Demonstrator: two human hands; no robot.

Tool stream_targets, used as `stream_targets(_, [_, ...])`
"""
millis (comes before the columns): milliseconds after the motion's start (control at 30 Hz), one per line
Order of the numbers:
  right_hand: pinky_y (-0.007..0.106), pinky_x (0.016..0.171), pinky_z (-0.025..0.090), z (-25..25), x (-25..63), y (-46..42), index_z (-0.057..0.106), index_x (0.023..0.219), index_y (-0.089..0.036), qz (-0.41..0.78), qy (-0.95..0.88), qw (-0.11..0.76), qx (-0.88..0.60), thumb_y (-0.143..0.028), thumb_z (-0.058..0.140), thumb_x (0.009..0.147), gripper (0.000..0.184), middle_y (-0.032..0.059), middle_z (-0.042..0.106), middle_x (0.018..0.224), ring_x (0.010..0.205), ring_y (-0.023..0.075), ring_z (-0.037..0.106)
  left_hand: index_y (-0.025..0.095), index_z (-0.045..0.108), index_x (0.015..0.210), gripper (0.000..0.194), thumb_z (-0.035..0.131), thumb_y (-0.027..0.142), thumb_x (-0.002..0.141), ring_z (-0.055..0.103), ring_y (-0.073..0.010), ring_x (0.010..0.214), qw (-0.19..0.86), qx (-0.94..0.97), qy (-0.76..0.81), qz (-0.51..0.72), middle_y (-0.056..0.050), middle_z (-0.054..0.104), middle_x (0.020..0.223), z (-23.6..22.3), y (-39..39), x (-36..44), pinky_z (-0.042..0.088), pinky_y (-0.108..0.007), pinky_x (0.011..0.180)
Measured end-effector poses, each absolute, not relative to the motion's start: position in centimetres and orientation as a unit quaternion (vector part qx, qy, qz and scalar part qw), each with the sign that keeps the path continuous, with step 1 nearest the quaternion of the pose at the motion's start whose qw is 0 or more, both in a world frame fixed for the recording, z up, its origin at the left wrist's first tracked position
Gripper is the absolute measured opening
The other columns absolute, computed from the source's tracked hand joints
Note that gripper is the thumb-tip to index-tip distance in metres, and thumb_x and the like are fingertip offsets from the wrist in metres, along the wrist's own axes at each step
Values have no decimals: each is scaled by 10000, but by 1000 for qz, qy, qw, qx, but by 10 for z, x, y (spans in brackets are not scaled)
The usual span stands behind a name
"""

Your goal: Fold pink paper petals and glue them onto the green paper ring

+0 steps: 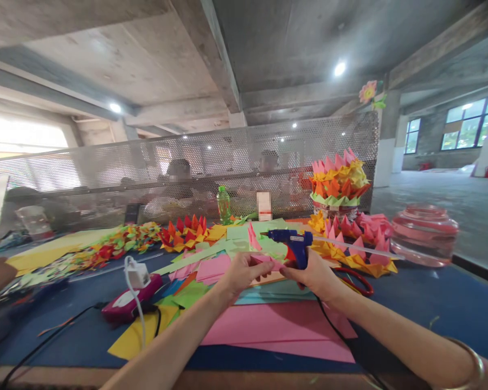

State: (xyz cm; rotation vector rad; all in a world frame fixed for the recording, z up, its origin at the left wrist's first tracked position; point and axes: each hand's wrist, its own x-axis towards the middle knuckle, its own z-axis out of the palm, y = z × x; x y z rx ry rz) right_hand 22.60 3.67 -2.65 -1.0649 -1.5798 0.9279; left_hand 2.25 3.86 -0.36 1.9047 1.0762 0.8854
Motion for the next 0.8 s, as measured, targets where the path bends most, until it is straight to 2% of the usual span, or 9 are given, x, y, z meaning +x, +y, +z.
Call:
stream_targets(133, [144, 390, 402, -27, 226, 38, 616, 951, -131, 377, -650, 486, -447, -246, 693, 943, 139, -69, 582, 696, 447, 40, 483, 125, 650, 1049, 236, 608, 351, 994, 665, -159, 784, 380, 735, 435, 355, -44, 676, 962, -5, 41, 20, 580, -325, 710])
stream_targets(800, [179, 456, 474, -23, 228, 40, 627, 1035, -133, 389, -620, 491, -473, -293, 636, 986, 168, -28, 621, 802, 536, 67, 550, 129, 644, 1101, 228, 634, 321, 978, 673, -184, 864, 401, 692, 444, 403, -60, 673, 1045, -3, 41, 18, 586, -357, 762])
